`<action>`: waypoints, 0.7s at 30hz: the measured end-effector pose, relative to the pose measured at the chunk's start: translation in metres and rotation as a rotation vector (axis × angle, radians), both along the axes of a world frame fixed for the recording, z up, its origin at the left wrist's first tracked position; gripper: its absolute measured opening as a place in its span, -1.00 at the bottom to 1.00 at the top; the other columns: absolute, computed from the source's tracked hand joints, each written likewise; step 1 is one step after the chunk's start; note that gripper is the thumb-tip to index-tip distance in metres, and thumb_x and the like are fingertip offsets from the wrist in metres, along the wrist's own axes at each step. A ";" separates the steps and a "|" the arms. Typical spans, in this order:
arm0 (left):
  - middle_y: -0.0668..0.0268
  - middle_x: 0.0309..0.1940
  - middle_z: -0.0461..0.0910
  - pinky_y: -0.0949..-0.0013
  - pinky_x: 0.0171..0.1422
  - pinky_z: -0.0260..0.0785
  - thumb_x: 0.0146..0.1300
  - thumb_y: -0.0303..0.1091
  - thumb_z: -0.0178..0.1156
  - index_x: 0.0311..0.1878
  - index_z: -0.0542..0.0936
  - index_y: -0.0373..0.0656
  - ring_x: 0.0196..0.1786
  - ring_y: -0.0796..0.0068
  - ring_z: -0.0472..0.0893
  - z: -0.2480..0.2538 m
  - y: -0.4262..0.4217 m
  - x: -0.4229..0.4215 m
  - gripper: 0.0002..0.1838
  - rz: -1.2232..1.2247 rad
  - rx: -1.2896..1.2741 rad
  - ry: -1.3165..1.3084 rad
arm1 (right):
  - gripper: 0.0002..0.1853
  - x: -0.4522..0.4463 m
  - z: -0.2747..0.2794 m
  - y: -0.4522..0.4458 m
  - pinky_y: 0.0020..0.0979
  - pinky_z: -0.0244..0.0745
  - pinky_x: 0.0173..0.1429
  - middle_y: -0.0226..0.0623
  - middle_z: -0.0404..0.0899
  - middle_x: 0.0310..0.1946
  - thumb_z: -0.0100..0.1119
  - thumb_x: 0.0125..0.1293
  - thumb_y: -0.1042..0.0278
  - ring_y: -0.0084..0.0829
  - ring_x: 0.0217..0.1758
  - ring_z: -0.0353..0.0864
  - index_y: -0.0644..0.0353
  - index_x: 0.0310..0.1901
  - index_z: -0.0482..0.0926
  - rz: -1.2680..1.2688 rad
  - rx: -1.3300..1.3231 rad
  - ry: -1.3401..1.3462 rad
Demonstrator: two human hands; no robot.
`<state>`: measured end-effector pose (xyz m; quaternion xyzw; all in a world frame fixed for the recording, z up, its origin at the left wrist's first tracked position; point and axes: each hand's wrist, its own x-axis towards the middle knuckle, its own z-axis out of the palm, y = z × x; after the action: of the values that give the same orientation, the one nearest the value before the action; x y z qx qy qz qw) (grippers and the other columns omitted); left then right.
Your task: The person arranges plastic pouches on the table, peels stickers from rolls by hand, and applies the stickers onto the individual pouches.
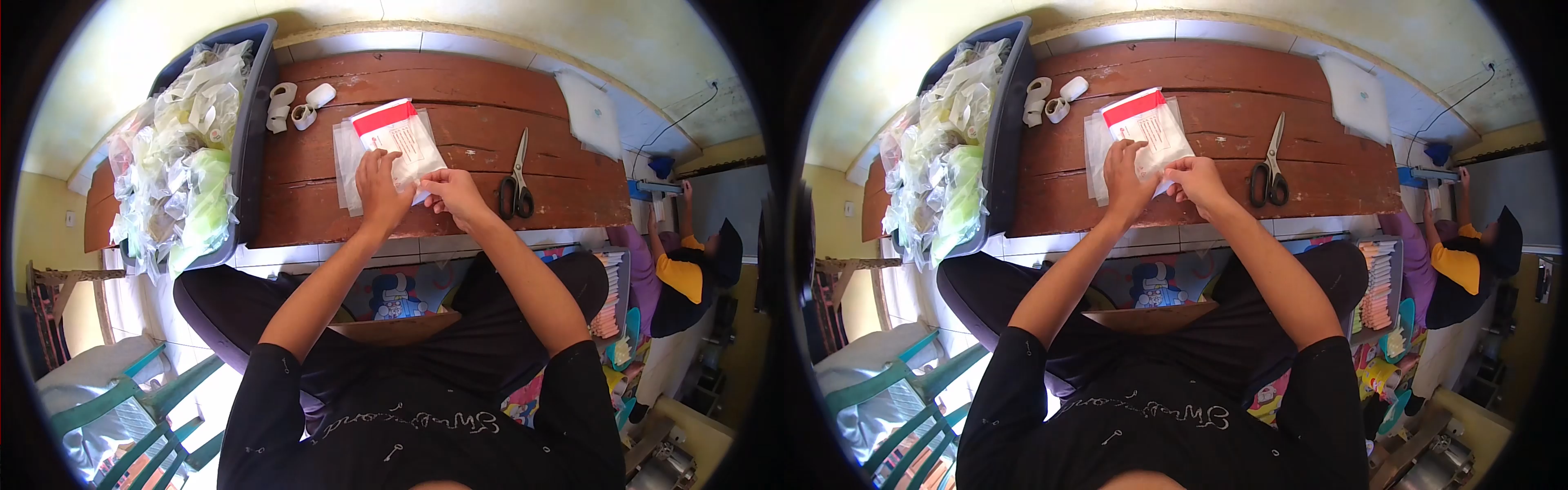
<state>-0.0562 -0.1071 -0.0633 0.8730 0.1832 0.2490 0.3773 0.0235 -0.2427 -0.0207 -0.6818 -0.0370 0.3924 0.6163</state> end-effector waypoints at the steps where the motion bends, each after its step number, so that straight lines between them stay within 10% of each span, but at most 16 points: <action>1: 0.11 0.16 0.39 -0.01 0.48 -0.01 -0.11 -0.33 0.40 0.10 0.52 -0.12 0.39 0.00 0.23 -0.002 0.000 0.000 -0.41 -0.011 0.030 -0.010 | -0.89 0.001 0.001 0.002 -0.62 0.39 -0.51 -0.38 0.59 -0.45 0.22 0.34 0.45 -0.64 -0.53 0.53 0.33 -0.21 0.59 0.003 0.002 -0.003; 21: 0.10 0.09 0.42 0.00 0.43 0.05 -0.19 -0.38 0.47 0.07 0.55 -0.11 0.32 0.00 0.29 0.002 0.008 0.014 -0.38 0.021 0.040 -0.012 | -0.82 0.013 0.001 0.012 -0.57 0.25 -0.68 -0.31 0.58 -0.55 0.37 0.19 0.44 -0.64 -0.69 0.42 0.41 -0.32 0.62 0.006 -0.114 -0.071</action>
<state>-0.0425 -0.0991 -0.0617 0.8768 0.1849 0.2617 0.3585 0.0362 -0.2308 -0.0197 -0.7290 -0.0384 0.3714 0.5737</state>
